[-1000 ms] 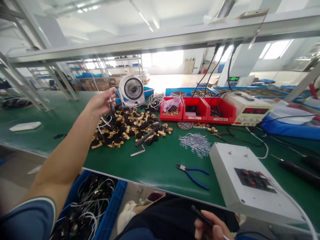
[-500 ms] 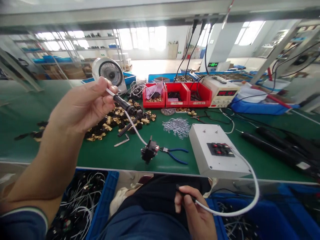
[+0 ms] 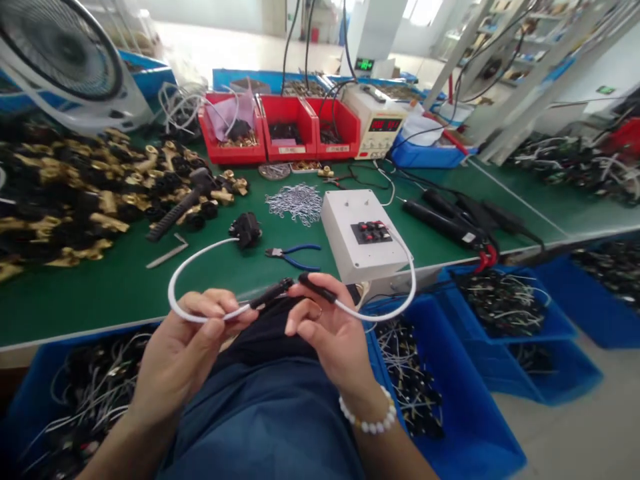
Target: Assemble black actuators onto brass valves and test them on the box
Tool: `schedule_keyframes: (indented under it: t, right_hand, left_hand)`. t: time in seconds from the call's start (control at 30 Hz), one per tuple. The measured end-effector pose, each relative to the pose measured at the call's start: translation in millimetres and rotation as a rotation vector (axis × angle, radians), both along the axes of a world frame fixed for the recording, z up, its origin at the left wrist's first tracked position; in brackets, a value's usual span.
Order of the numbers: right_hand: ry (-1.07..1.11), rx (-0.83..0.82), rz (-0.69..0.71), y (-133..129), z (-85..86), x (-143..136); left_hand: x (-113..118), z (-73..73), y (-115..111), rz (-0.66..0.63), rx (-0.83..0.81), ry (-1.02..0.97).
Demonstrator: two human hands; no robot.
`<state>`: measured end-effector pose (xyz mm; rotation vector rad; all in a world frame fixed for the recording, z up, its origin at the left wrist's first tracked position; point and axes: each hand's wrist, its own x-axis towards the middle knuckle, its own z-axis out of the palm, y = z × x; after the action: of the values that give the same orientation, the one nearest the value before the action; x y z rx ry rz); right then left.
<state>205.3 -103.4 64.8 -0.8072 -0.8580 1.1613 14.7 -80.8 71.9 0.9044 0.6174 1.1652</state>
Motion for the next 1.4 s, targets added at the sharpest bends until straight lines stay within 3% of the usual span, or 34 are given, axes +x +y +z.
schedule_keyframes:
  t: [0.1,0.17,0.27,0.3,0.33,0.4,0.47,0.53,0.7,0.87,1.17,1.4]
  right_hand:
    - [-0.023,-0.020,-0.003,3.3,3.1,-3.4]
    - [-0.031,-0.009,0.010,4.8,2.4,-4.9]
    - [-0.046,0.036,0.015,5.7,0.7,-7.5]
    - [-0.049,0.052,0.019,5.5,0.6,-8.7]
    - [-0.052,0.068,0.028,5.2,0.9,-10.0]
    - [-0.058,0.077,0.045,3.6,1.9,-13.2]
    - [-0.072,0.063,0.046,1.4,3.1,-16.0]
    - [-0.102,0.035,0.046,-0.9,3.6,-17.4]
    - [-0.180,-0.007,-0.013,-1.6,2.1,-13.3]
    - [-0.203,-0.007,-0.118,0.5,2.5,-10.6]
    - [-0.229,-0.108,-0.041,-3.5,5.7,-11.8]
    - [-0.190,-0.064,0.067,-5.0,0.3,-7.9]
  left_hand:
    - [-0.5,-2.7,-6.6,-0.034,-0.128,0.074]
    - [-8.2,-0.5,-8.1,-0.161,-0.108,0.249]
    - [-24.4,9.2,-12.4,-0.479,0.138,0.563]
    - [-28.7,13.8,-14.2,-0.517,0.252,0.574]
    - [-31.4,18.6,-15.3,-0.503,0.362,0.527]
    - [-31.3,26.2,-13.4,-0.297,0.563,0.448]
    - [-24.3,28.0,-5.3,-0.003,0.702,0.548]
    - [-13.9,23.5,5.1,0.147,0.725,0.709]
    - [0.7,9.3,13.4,0.135,0.693,0.785]
    - [-4.2,13.4,9.1,0.164,0.718,0.858]
    - [-6.0,15.0,11.6,0.179,0.683,0.875]
    - [-10.4,15.4,13.0,0.135,0.669,0.875]
